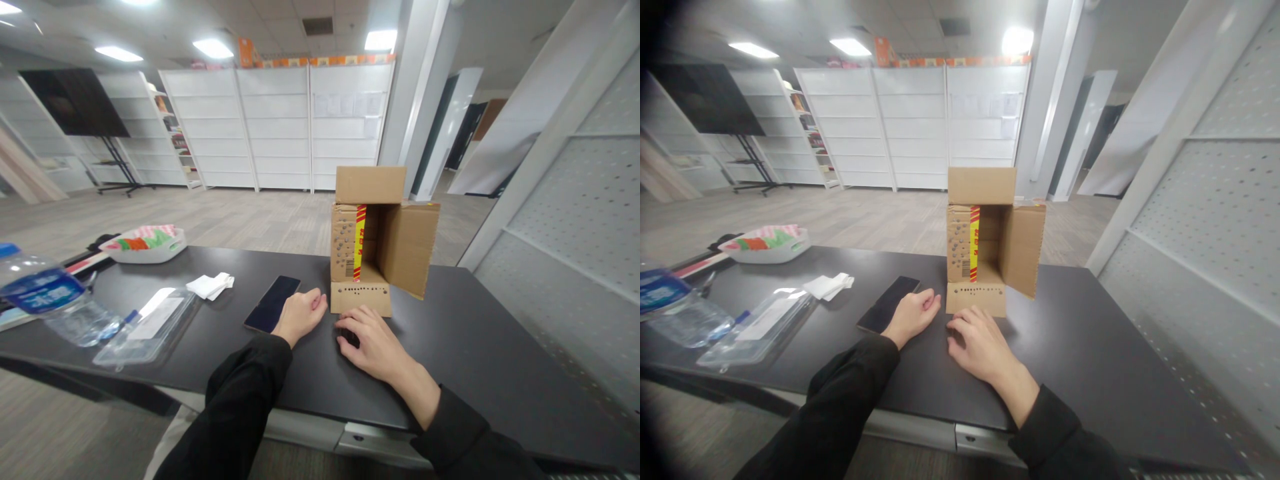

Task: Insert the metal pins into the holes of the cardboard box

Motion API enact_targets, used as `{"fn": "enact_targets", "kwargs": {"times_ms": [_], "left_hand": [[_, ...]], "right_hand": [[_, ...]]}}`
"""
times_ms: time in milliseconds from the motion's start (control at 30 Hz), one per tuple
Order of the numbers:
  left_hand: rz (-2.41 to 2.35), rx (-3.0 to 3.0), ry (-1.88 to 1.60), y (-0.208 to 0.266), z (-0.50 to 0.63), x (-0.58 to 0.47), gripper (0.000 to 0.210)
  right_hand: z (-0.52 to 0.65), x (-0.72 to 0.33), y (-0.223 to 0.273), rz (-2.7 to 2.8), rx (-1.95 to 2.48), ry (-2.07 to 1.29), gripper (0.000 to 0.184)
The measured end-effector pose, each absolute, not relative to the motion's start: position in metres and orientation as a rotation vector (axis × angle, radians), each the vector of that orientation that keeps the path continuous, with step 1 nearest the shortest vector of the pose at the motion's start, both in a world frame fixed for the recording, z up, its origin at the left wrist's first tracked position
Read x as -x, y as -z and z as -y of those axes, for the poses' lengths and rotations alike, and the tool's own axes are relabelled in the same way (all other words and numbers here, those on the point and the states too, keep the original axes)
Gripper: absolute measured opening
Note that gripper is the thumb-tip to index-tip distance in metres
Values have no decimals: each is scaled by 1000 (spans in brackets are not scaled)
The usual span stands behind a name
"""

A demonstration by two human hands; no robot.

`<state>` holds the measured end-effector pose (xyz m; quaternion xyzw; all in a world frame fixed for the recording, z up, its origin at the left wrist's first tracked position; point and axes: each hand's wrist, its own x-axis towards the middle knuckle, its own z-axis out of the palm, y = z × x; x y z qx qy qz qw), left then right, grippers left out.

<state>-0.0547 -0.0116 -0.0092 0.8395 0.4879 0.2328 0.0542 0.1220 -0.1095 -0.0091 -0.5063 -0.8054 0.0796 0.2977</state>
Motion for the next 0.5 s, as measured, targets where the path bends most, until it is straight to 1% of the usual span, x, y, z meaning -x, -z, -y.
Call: {"fn": "enact_targets", "kwargs": {"times_ms": [333, 500], "left_hand": [[-1488, -2543, -680, 10, 10, 55, 35], [-1480, -2548, -697, 9, 11, 55, 34]], "right_hand": [[109, -124, 8, 2183, 1412, -216, 20], [109, -125, 9, 2174, 1416, -209, 23]]}}
